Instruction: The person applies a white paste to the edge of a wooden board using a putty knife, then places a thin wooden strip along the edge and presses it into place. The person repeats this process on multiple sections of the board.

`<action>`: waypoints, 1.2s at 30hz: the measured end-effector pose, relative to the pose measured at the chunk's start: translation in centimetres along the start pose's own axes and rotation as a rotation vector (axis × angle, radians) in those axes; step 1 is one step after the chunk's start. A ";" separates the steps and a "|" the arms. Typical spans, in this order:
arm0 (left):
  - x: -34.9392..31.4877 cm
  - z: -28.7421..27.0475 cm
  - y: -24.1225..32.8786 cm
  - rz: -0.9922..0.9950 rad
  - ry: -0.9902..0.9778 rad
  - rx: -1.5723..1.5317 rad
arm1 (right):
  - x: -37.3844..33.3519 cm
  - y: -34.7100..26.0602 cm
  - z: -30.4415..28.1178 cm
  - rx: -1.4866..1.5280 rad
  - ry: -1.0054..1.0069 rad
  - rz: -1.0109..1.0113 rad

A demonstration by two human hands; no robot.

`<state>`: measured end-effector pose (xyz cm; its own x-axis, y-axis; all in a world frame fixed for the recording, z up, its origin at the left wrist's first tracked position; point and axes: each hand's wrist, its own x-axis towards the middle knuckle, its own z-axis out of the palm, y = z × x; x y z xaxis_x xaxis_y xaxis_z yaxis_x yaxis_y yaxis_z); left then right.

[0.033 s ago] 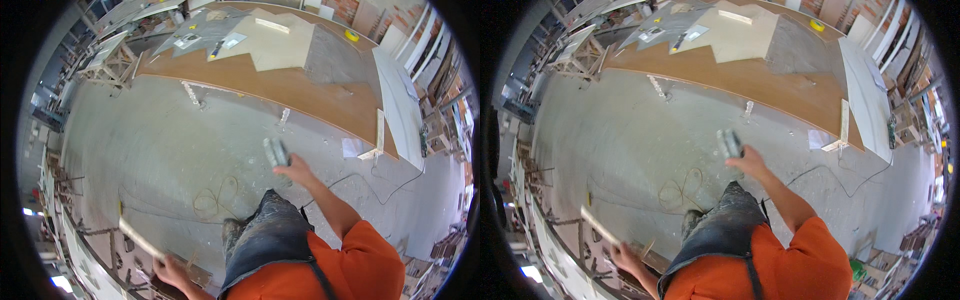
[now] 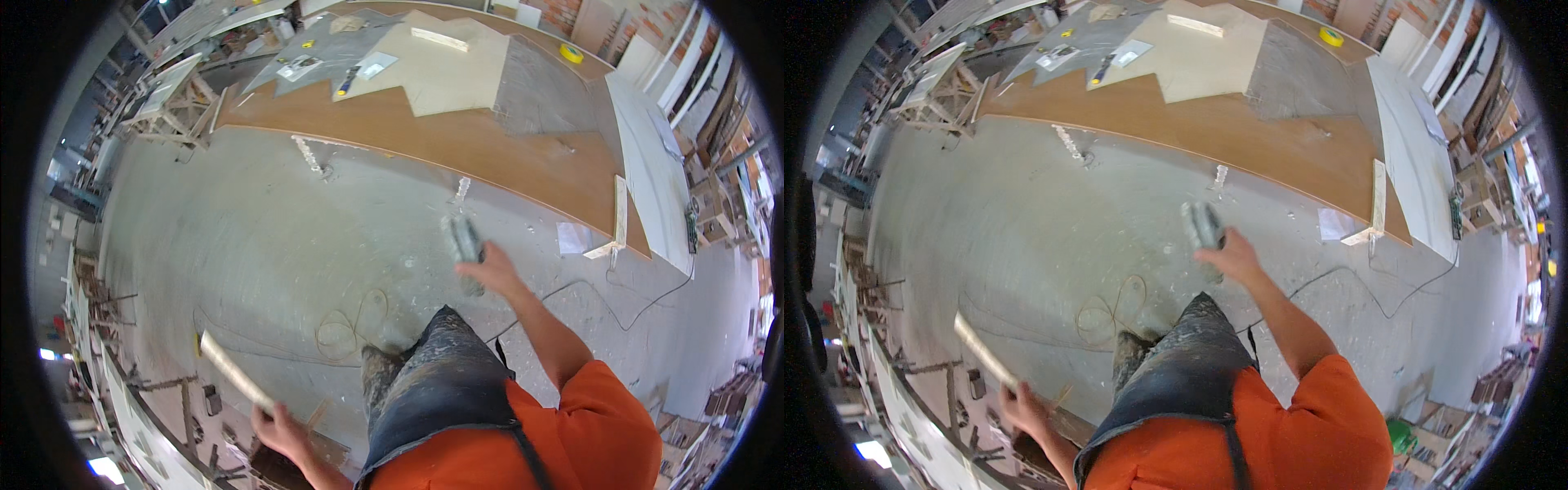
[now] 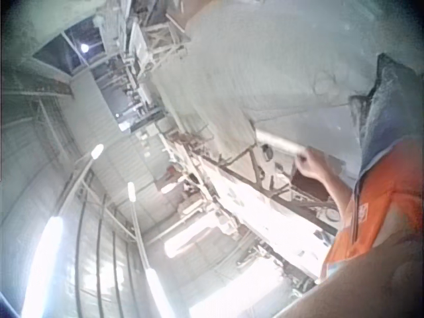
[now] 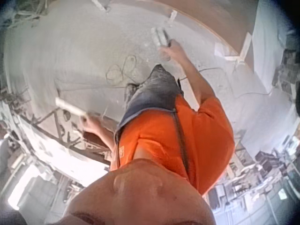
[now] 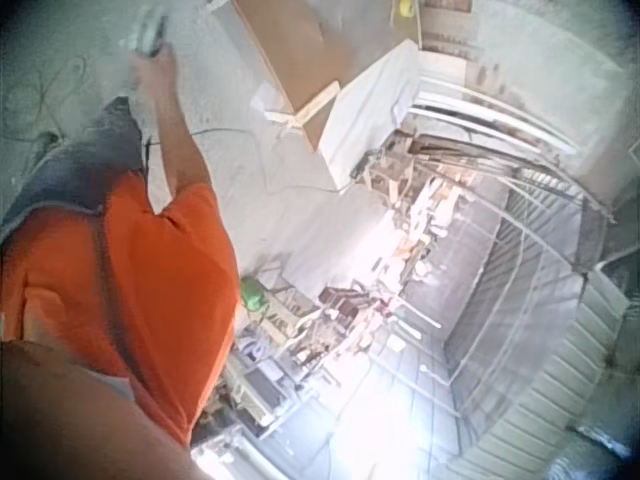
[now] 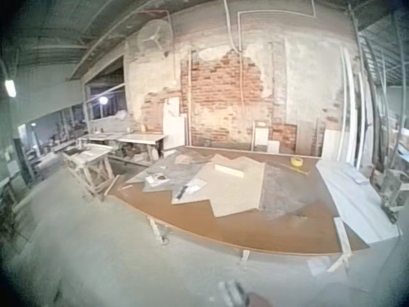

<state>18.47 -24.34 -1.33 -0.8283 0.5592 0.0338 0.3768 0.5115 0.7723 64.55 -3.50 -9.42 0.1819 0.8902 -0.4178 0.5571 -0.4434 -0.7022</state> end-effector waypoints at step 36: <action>2.3 63.7 27.6 0.911 -0.909 0.143 | 19.4 1.9 3.1 0.705 0.456 0.286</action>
<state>53.35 32.64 -20.37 0.3043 0.9523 0.0242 0.7405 -0.2525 0.6228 66.63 12.60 -20.65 0.6264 0.6242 -0.4670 -0.1606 -0.4829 -0.8608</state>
